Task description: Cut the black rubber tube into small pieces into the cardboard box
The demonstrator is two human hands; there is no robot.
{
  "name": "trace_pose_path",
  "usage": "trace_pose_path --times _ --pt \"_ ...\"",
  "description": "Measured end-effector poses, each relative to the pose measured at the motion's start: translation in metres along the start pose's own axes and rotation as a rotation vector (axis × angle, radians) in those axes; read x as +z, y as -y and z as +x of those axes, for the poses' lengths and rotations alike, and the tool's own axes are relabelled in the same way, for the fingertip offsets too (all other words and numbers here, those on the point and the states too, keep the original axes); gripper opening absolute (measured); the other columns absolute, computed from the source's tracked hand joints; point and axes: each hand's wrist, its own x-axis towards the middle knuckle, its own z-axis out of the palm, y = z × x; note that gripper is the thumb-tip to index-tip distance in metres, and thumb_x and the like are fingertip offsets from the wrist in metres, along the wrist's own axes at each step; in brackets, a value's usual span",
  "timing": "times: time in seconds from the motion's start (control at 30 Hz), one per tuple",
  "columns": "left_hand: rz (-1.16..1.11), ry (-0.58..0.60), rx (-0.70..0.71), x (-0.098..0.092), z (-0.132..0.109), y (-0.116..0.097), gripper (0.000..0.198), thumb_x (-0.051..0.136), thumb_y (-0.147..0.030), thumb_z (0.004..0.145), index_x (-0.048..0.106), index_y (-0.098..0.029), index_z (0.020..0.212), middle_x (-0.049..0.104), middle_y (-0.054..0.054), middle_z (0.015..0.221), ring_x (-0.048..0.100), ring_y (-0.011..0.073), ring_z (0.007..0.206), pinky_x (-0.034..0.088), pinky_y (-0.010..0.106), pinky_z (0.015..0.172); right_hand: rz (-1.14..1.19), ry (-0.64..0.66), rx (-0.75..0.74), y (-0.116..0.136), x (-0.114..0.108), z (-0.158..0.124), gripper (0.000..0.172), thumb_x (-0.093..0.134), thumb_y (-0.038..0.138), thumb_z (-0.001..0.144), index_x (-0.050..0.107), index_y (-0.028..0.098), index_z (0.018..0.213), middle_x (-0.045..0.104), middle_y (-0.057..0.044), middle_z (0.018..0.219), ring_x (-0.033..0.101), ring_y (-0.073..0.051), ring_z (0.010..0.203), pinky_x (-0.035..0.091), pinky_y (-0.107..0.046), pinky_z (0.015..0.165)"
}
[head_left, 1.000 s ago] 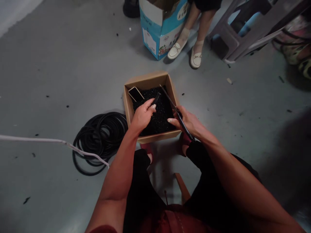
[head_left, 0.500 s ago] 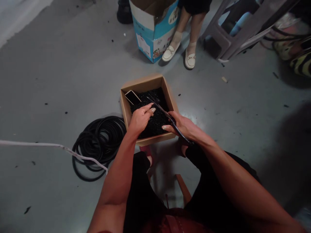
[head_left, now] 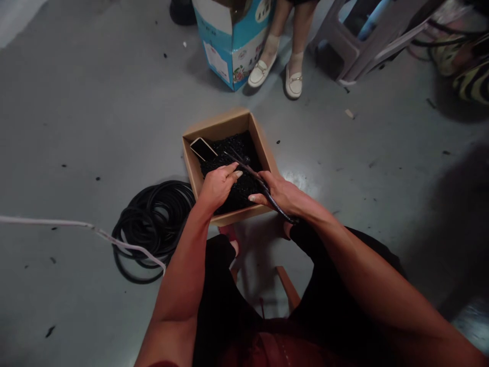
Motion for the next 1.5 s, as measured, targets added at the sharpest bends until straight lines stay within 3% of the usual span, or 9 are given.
trace_pose_path --times 0.17,0.47,0.63,0.83,1.2,1.5 --pt "-0.012 -0.010 -0.018 0.005 0.001 0.000 0.039 0.049 -0.031 0.091 0.064 -0.014 0.123 0.069 0.010 0.114 0.064 0.0200 0.098 0.045 0.031 0.094 0.025 -0.049 -0.008 -0.001 0.006 0.002 0.051 0.051 0.061 0.084 0.049 0.020 0.116 0.058 -0.013 0.109 0.056 -0.028 0.098 0.043 -0.038 0.081" --pt "-0.038 0.035 -0.039 0.003 0.000 0.003 0.041 0.048 -0.028 0.090 0.065 -0.008 0.122 0.072 0.011 0.100 0.064 0.0175 0.086 0.046 0.028 0.088 0.000 -0.108 0.003 -0.004 0.016 0.006 0.023 0.047 0.042 0.088 0.050 0.021 0.096 0.059 -0.008 0.086 0.054 -0.023 0.077 0.039 -0.033 0.069" --pt "0.004 0.017 -0.045 0.004 0.001 0.007 0.045 0.049 -0.028 0.089 0.062 -0.004 0.124 0.072 0.013 0.098 0.064 0.0170 0.081 0.047 0.027 0.085 -0.007 -0.124 0.055 -0.002 0.022 0.005 0.018 0.045 0.038 0.087 0.049 0.022 0.096 0.061 -0.007 0.083 0.055 -0.021 0.072 0.036 -0.031 0.063" --pt "0.022 0.081 -0.058 0.006 0.003 0.014 0.043 0.046 -0.029 0.088 0.064 -0.010 0.122 0.070 0.006 0.083 0.061 0.0146 0.072 0.047 0.024 0.072 -0.073 -0.101 0.086 -0.004 0.024 0.006 0.020 0.046 0.039 0.087 0.051 0.021 0.096 0.064 -0.008 0.083 0.057 -0.022 0.072 0.035 -0.030 0.061" --pt "0.057 0.154 -0.073 0.010 0.007 0.024 0.031 0.044 -0.030 0.086 0.068 -0.012 0.089 0.058 0.002 0.068 0.049 0.0121 0.058 0.037 0.022 0.056 -0.205 0.007 0.181 -0.003 0.025 0.009 0.025 0.045 0.039 0.089 0.053 0.020 0.102 0.068 -0.010 0.090 0.061 -0.024 0.080 0.032 -0.028 0.060" --pt "0.155 0.205 -0.068 0.013 0.010 0.028 0.023 0.045 -0.025 0.084 0.054 -0.016 0.065 0.058 0.003 0.066 0.052 0.0140 0.063 0.034 0.025 0.062 -0.274 0.064 0.214 -0.004 0.030 0.010 0.028 0.042 0.040 0.089 0.053 0.020 0.104 0.069 -0.013 0.093 0.063 -0.029 0.084 0.033 -0.032 0.062"
